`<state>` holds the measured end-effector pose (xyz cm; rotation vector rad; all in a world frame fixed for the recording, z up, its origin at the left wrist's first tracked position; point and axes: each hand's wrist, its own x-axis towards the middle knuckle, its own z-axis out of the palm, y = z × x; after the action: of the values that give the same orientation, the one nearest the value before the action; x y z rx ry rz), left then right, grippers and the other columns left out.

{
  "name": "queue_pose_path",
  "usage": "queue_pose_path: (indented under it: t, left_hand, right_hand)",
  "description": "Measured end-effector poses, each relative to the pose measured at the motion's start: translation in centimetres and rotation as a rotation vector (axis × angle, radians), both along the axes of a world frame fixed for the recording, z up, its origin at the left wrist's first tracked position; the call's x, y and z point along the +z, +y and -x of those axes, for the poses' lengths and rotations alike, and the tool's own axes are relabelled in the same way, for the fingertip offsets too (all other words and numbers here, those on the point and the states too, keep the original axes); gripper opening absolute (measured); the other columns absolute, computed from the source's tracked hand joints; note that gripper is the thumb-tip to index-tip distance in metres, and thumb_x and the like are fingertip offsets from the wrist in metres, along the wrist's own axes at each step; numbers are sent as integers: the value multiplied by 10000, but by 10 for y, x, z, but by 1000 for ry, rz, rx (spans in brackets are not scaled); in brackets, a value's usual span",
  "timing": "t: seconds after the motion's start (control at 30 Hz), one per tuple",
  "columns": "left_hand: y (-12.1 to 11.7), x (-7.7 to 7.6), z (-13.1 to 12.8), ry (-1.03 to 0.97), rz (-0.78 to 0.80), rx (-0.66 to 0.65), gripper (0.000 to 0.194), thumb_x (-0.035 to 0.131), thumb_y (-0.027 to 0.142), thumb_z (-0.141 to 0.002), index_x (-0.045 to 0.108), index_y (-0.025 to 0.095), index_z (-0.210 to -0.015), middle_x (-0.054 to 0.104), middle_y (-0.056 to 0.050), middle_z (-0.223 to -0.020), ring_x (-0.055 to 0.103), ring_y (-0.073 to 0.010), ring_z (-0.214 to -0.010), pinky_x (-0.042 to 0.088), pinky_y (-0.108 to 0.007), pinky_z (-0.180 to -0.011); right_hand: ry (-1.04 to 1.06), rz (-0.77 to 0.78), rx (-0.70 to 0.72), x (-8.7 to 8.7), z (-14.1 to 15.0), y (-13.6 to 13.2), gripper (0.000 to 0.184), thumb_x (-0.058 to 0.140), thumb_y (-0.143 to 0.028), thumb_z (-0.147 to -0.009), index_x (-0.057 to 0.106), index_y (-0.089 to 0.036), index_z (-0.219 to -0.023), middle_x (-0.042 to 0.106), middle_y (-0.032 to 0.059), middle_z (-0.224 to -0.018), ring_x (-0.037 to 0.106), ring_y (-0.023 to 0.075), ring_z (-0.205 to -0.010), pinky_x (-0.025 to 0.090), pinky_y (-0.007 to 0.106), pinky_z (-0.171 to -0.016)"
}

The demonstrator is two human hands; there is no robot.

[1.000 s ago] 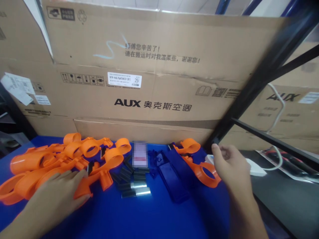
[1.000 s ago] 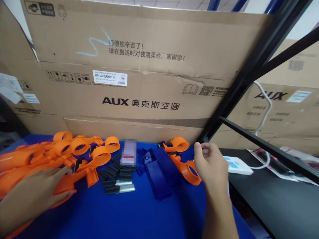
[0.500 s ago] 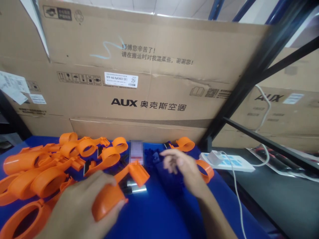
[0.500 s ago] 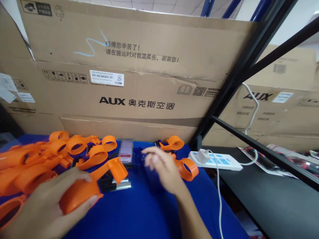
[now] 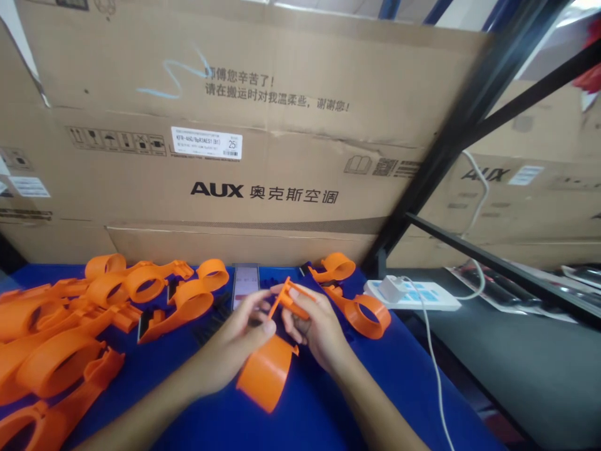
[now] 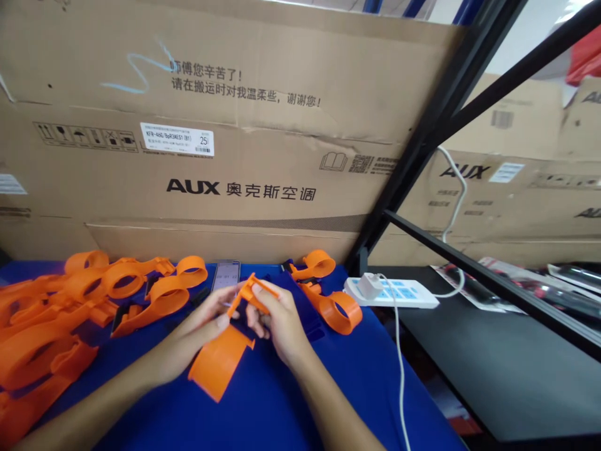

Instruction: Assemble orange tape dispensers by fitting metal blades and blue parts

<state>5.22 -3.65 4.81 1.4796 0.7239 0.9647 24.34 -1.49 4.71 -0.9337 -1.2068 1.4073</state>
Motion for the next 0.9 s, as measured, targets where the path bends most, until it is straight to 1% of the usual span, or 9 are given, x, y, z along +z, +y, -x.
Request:
queue_pose_path:
  t: [0.1,0.2,0.27,0.33,0.4,0.53,0.67,0.77,0.9]
  left_hand:
    - [5,-13,-1,-140,120,-162,291,674,362,-931,641,234,-1190,663,-82,-1116,642,-266,-1096,456,-410,-1028]
    - [13,-29,10,-155,169,-37,236,709,354,-902,689,193,-1074,693,-94,-1088,688,-255,-1013,524,-361,-928]
    - [19,-37,21,-229,228,84,274,727,398,-881,681,190,-1053,712,-98,-1078,728,-239,-855,576,-329,-748]
    - [23,-40,33,-332,316,198,335,714,478,-875,657,189,-1035,732,-78,-910,731,-228,-669,575,-307,-573]
    - [24,-40,41,-435,408,249,394,657,558,-895,645,180,-1004,711,-55,-751,719,-224,-579,567,-294,-499]
    - [27,-39,50,-581,521,168,443,599,614,-917,648,175,-951,649,-8,-613,703,-194,-522,560,-252,-458]
    - [30,-42,54,-607,517,103,470,612,642,-895,637,174,-876,668,-22,-593,712,-205,-512,537,-233,-411]
    - [29,-44,52,-572,499,137,473,616,650,-888,636,179,-838,661,-14,-587,706,-190,-508,536,-221,-420]
    - [25,-45,47,-497,457,180,478,587,653,-901,643,183,-830,646,-9,-594,684,-173,-478,538,-227,-426]
  right_hand:
    - [-129,-46,33,-6,7,-2,436,562,-558,-976,699,-159,-1086,496,-44,-553,361,84,-453,218,189,-411]
    - [-320,-178,-10,-10,6,1,454,445,-559,-1038,667,-198,-1202,583,-8,-691,464,116,-546,343,218,-478]
    - [-451,-286,-48,-11,2,4,464,358,-532,-1072,652,-213,-1236,648,28,-817,551,146,-647,430,254,-564]
    - [-590,-380,-69,-11,-3,5,443,336,-492,-1085,663,-221,-1214,676,48,-898,603,175,-751,476,289,-662]
    - [-757,-465,-66,-10,-4,5,368,405,-445,-1074,672,-225,-1199,690,62,-955,621,206,-848,491,330,-764]
    - [-1032,-652,113,-9,1,2,204,542,-312,-1016,696,-212,-1106,670,88,-1039,591,245,-975,454,409,-927]
    - [-1126,-754,356,-11,6,0,105,597,-199,-943,701,-200,-923,622,69,-985,549,218,-915,427,365,-873]
    - [-1191,-761,446,-13,9,-2,95,621,-149,-891,701,-198,-873,616,55,-955,538,210,-914,392,334,-833]
    - [-1291,-705,490,-14,8,-3,106,625,-101,-839,683,-188,-822,621,40,-851,542,200,-872,360,313,-790]
